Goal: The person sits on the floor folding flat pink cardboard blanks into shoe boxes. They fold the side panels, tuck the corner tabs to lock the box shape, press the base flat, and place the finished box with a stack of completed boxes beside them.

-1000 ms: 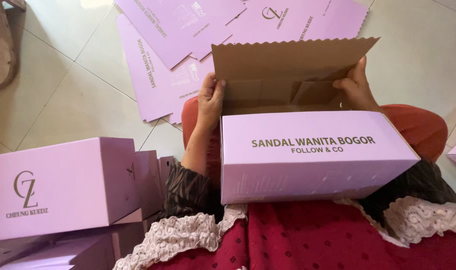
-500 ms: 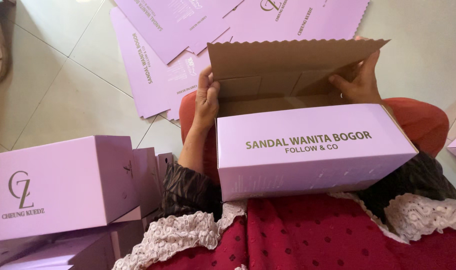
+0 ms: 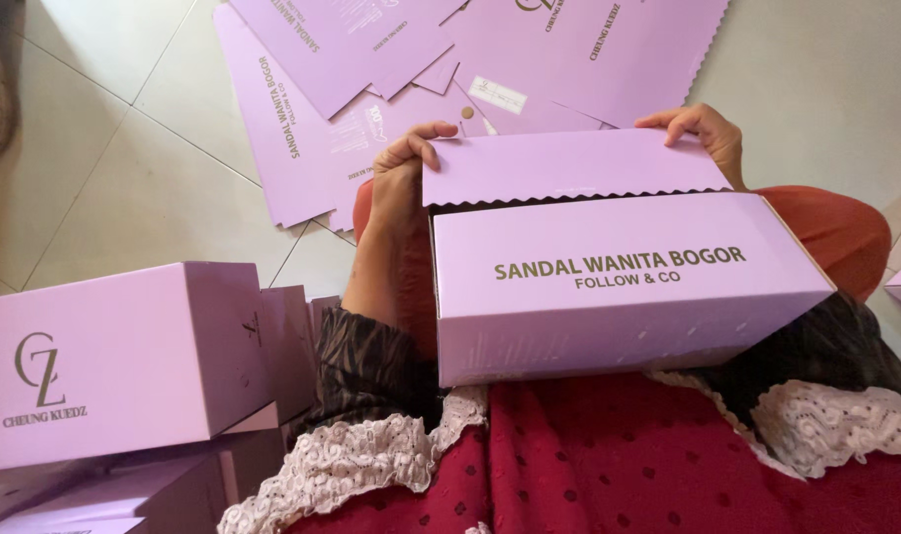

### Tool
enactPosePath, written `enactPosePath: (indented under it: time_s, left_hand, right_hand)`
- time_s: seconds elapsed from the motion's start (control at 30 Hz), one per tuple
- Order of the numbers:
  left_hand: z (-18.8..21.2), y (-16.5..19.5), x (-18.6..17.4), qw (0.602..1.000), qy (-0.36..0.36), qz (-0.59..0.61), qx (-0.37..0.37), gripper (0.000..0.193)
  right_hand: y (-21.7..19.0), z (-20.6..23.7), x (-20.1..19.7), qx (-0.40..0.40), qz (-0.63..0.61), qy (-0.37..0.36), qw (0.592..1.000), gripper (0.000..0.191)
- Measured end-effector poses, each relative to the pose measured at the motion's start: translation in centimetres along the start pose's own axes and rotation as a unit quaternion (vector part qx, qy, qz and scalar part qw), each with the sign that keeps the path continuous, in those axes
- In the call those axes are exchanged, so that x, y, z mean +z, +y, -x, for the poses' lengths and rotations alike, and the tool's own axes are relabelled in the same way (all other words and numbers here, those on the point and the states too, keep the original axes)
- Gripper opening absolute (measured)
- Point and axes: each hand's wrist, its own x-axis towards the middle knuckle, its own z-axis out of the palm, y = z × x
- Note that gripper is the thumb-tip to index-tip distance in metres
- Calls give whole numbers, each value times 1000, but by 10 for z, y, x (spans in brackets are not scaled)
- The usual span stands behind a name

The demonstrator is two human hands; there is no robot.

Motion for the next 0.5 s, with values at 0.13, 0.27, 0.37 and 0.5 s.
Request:
enactPosePath:
  time_s: [0.13,0.27,0.37,0.5]
  left_hand:
    - [11,29,9,996,-80,-7,-24,24]
    - [14,50,24,991,-56,-73,-94,22]
    - [9,60,39,901,-43,-419,-103,36]
    - [11,70,56,893,-14,-430,-128,63]
  right_hand:
    - [1,-1,2,13,-20,6,1000,23]
    - [2,1,4,19,52,28,998,22]
    - [0,1,5,59,15,34,998,21]
    - [-17,-6,3,107,81,-34,990,21]
